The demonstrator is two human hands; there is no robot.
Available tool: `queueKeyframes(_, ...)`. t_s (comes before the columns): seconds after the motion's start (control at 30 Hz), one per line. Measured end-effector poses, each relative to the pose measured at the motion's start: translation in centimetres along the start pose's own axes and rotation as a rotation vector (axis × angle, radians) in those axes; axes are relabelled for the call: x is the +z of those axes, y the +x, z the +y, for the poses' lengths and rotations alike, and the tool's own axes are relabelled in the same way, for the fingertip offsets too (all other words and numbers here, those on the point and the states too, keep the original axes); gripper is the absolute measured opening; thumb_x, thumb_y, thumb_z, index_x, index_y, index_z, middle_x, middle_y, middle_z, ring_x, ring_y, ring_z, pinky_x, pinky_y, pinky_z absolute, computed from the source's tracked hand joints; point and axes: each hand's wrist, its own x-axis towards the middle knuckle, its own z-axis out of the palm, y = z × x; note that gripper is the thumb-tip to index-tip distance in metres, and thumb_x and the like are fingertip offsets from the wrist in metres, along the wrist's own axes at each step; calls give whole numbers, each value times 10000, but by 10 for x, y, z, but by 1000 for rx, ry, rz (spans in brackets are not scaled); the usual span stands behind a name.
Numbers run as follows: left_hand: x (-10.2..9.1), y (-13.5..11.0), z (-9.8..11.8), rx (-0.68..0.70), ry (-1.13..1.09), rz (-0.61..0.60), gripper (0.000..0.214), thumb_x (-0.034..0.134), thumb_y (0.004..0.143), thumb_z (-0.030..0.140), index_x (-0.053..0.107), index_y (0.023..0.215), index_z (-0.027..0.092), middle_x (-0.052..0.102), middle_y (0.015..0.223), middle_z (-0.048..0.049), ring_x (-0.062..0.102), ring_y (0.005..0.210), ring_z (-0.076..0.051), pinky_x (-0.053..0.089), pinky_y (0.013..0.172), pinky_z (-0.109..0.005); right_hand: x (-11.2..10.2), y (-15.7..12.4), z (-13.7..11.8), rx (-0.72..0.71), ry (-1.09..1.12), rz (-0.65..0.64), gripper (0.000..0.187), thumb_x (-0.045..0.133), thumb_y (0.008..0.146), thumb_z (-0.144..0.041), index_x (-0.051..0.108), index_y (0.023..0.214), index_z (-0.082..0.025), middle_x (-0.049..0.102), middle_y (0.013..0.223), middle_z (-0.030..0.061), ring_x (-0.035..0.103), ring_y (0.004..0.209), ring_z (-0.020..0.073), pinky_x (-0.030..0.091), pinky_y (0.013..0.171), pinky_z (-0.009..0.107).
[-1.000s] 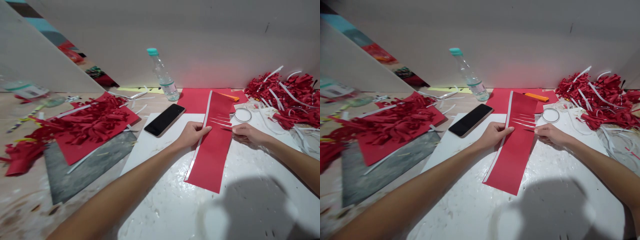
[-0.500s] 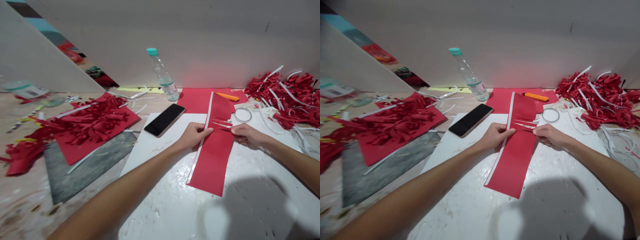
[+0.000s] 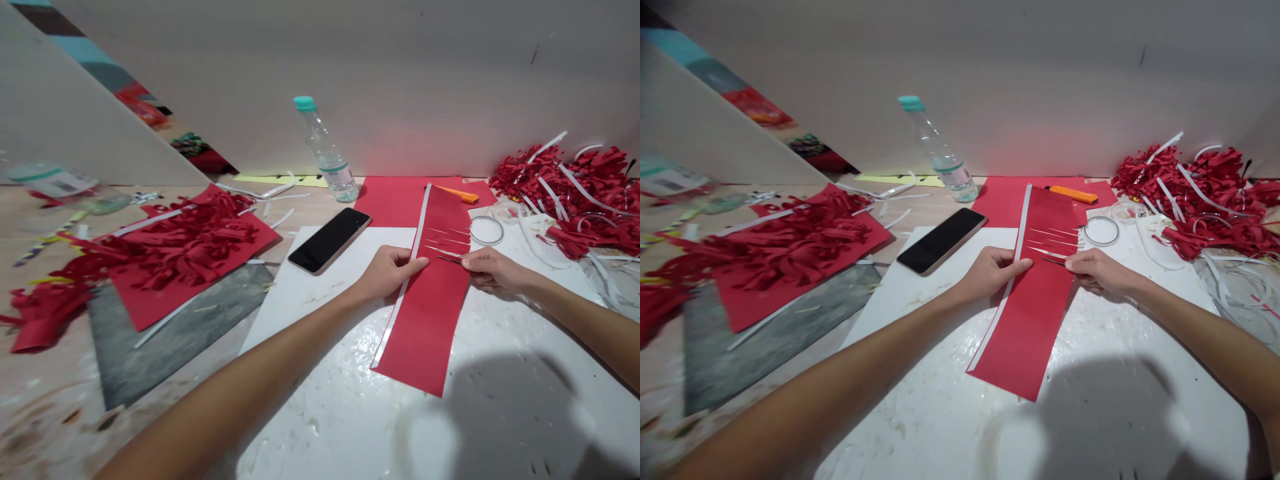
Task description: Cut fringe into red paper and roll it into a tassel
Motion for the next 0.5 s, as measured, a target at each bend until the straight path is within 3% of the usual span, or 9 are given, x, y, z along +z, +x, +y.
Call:
queueKeyframes(0.27, 5, -1, 0, 12, 29, -76, 409, 720, 715, 502, 692, 659, 99, 685, 644, -62, 607, 582, -159, 479, 544, -264, 8, -1, -2, 13, 16, -8, 378, 634, 842, -443, 456, 637, -180, 217, 463, -115, 149, 380, 42, 122, 379, 212)
queueKeyframes(0.5, 7, 0, -1, 29, 71, -74, 423, 694, 736, 501, 635, 592, 107, 642, 584, -46, 560, 533, -132, 431, 505, -243, 11, -1, -2, 5, 15, 31, 361, 643, 828, -427, 491, 625, -170, 224, 449, -112, 142, 379, 44, 113, 380, 218)
